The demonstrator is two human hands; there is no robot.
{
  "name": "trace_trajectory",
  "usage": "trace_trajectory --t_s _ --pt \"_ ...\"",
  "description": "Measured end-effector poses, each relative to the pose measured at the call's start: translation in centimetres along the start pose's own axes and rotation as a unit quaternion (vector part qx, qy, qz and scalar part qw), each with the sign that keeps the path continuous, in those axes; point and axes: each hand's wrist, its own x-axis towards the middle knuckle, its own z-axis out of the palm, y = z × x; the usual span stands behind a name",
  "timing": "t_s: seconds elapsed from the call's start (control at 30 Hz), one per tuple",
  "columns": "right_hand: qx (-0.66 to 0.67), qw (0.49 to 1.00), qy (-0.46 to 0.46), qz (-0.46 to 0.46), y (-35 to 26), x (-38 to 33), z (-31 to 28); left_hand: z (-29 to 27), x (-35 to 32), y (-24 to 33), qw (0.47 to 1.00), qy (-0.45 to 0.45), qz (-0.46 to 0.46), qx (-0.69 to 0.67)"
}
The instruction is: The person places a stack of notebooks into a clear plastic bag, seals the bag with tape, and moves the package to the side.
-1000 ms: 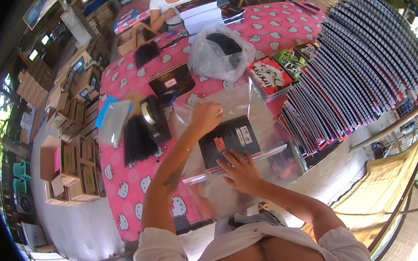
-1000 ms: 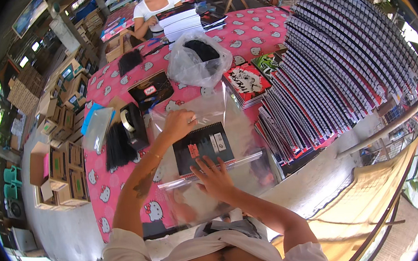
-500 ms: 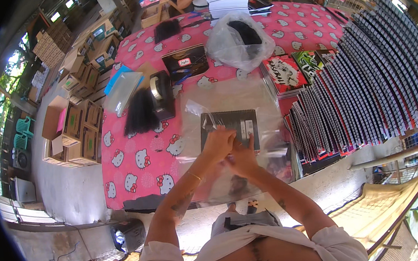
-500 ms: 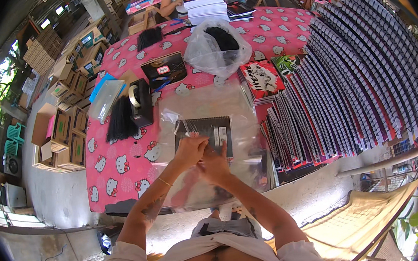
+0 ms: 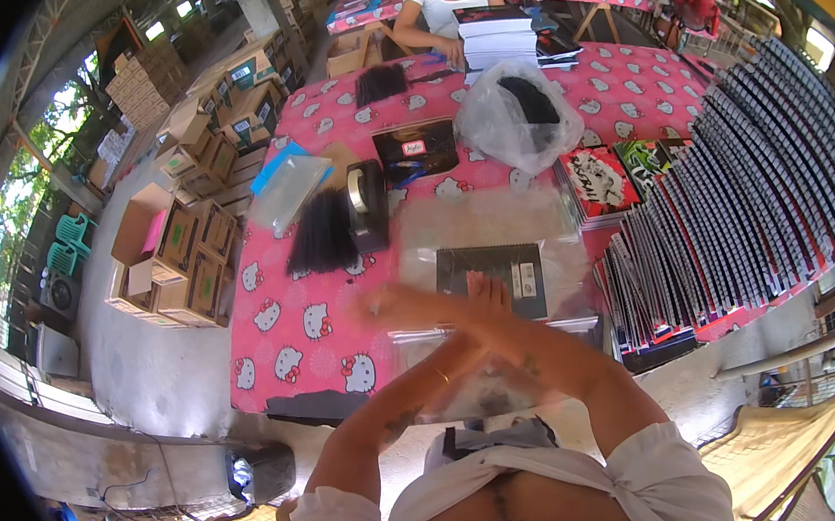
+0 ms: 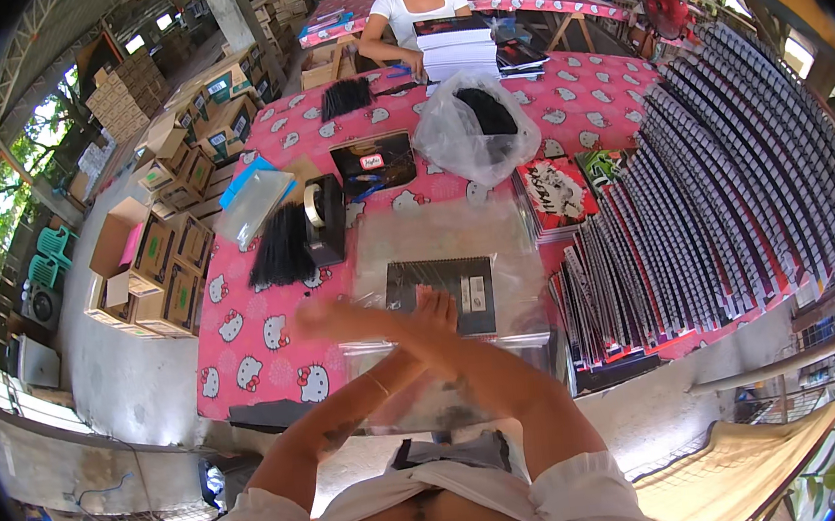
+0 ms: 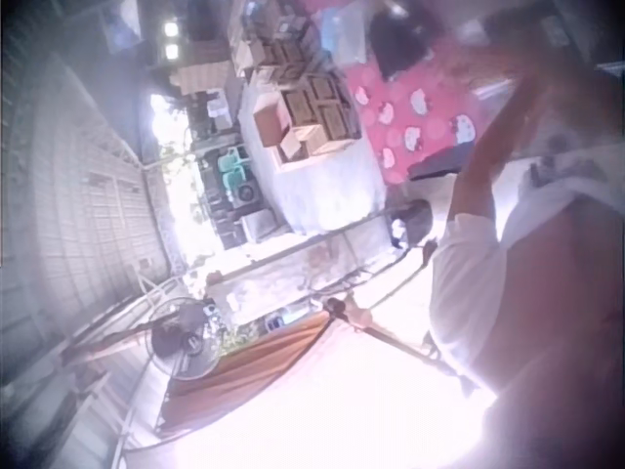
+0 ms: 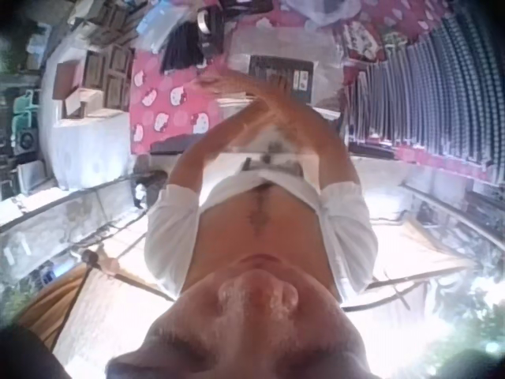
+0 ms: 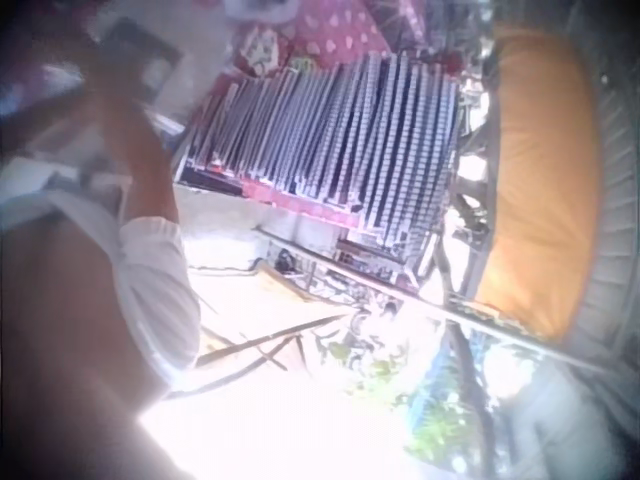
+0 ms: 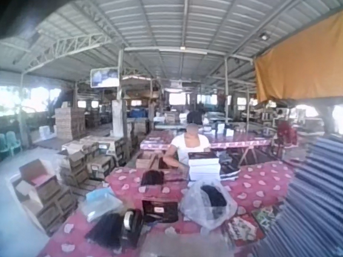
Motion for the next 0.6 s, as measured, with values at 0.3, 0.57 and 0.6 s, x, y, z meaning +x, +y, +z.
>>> trace_trajectory --t_s 0.3,0.57,0.6 --pt "-0.563 0.665 0.285 0.399 -0.5 -22.5 0.3 -2.4 0.9 0.6 0.995 0.002 -0.022 -0.092" --pt "-0.564 0.730 0.261 0.285 -2.1 -20.3 7.2 -4.8 2.8 -1.9 0.973 -0.082 0.005 -0.218" --pt "-0.562 0.730 0.261 0.288 -1.9 -20.6 6.7 -5.1 2.9 -1.9 0.957 -0.116 -0.014 -0.266"
